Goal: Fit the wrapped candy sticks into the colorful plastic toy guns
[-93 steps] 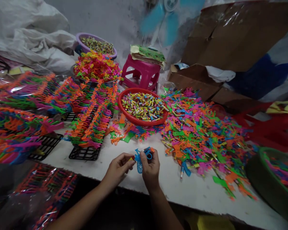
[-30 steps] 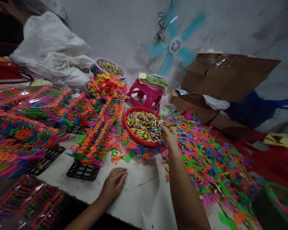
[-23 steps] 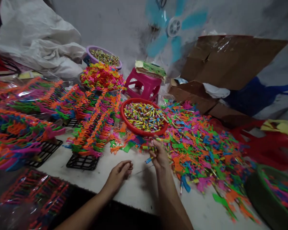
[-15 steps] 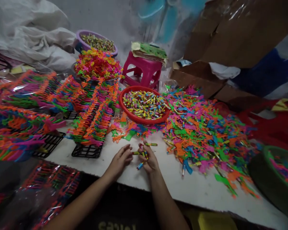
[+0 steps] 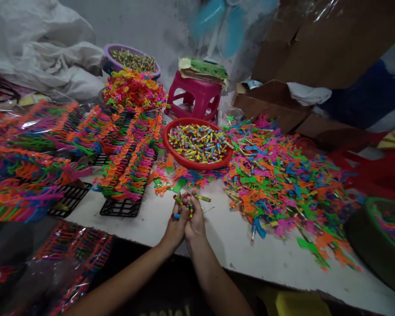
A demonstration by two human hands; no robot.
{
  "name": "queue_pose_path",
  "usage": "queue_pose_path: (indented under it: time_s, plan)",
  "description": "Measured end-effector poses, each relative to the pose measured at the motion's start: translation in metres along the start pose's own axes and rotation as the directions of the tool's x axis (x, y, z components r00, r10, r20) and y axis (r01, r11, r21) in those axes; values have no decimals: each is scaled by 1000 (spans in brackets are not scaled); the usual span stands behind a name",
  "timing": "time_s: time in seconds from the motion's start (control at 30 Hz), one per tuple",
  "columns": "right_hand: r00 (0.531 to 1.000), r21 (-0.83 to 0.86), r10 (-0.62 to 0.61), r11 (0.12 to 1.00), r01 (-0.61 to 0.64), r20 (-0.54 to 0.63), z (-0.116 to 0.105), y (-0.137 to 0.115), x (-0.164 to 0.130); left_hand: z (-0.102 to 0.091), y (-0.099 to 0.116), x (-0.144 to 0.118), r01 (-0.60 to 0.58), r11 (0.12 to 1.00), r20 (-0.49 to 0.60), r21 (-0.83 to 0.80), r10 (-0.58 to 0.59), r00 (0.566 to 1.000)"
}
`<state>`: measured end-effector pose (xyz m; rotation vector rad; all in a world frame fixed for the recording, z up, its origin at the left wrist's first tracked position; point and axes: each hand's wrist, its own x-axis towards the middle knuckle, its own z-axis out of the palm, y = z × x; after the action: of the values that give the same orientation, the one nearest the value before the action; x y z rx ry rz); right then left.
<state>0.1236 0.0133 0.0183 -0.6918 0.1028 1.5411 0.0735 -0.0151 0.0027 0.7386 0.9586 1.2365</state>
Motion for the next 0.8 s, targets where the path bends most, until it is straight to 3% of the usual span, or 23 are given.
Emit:
queue_pose_path:
  time_s: [0.1, 0.23, 0.33, 0.43, 0.53, 0.63, 0.8]
  plan:
    - [1000, -44, -26, 999, 25, -15, -2, 1, 1, 4, 6, 2, 12, 986, -33, -167, -17, 999]
    - [998, -143, -5, 990, 13, 55, -3, -5, 2, 4, 8, 4, 43, 922, -78, -384, -79, 994]
    - [998, -253, 18, 967, -1, 67, -5, -12, 2, -5, 11, 12, 66, 887, -184, -457, -166, 969]
    - [998, -354, 57, 934, -43, 28, -10, -19, 3, -18, 15, 21, 117, 885, -217, -450, -235, 947]
    - [1000, -399, 15, 917, -18, -10, -14, -21, 5, -26, 17, 25, 222, 895, -158, -386, -302, 940]
    - [992, -443, -126, 888, 123, 21, -17, -15, 6, -23, 12, 22, 339, 895, -6, -291, -356, 934]
    - [929, -595, -350, 723, 350, 121, -23, -1, 6, -9, 2, 19, 339, 913, 103, -227, -323, 941]
